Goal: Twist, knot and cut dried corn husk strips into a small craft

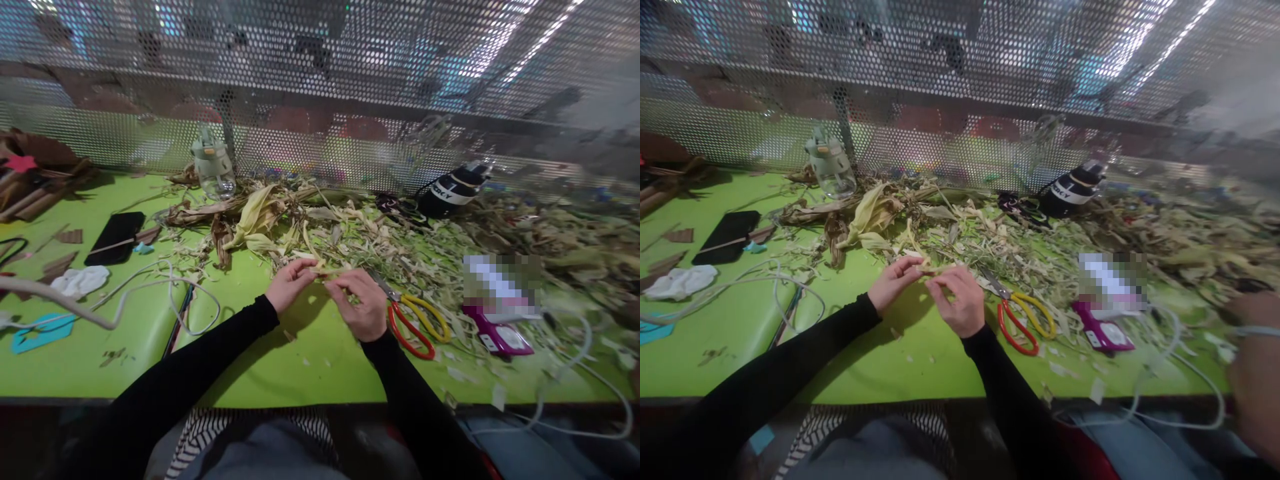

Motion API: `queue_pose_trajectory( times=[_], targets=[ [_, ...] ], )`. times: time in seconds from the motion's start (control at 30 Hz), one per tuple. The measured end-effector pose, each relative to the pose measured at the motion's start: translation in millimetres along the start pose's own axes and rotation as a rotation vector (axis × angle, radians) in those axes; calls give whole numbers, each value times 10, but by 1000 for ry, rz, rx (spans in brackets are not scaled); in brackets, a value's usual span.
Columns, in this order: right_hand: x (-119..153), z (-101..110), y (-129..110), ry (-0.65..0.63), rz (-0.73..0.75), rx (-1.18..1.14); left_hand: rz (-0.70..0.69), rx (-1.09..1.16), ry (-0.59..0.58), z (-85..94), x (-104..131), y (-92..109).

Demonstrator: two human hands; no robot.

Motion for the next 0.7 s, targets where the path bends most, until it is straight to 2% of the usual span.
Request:
queue_pose_trajectory(
  times=[0.13,0.27,0.37,0.5,0.57,0.63,0.7],
  targets=[
    [54,-211,59,-229,-261,-46,51,135,138,-32,43,-22],
    [72,-307,133,-247,-421,-242,33,123,146,-73,88,-12],
    [89,-325,136,-284,-435,-308,42,100,135,-86,92,10],
    [144,-383,46,-496,-355,-382,46,80,120,-89,76,48],
    [163,-396,20,-560,-333,-398,14,57,103,-87,69,77],
    [161,-380,34,-571,-346,-379,-30,10,99,-71,59,105],
    [137,-335,90,-522,-426,-337,-72,-63,94,-41,44,125]
  ],
)
Point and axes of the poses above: each hand's wrist, its own x-axis away from the middle knuckle, its own z-axis out of the back of the hand, y = z × x, the point moved 3 cm from there along -x, towards the middle knuckle, and after that the axes turned 5 degrees about y, right-handed, at the moved point
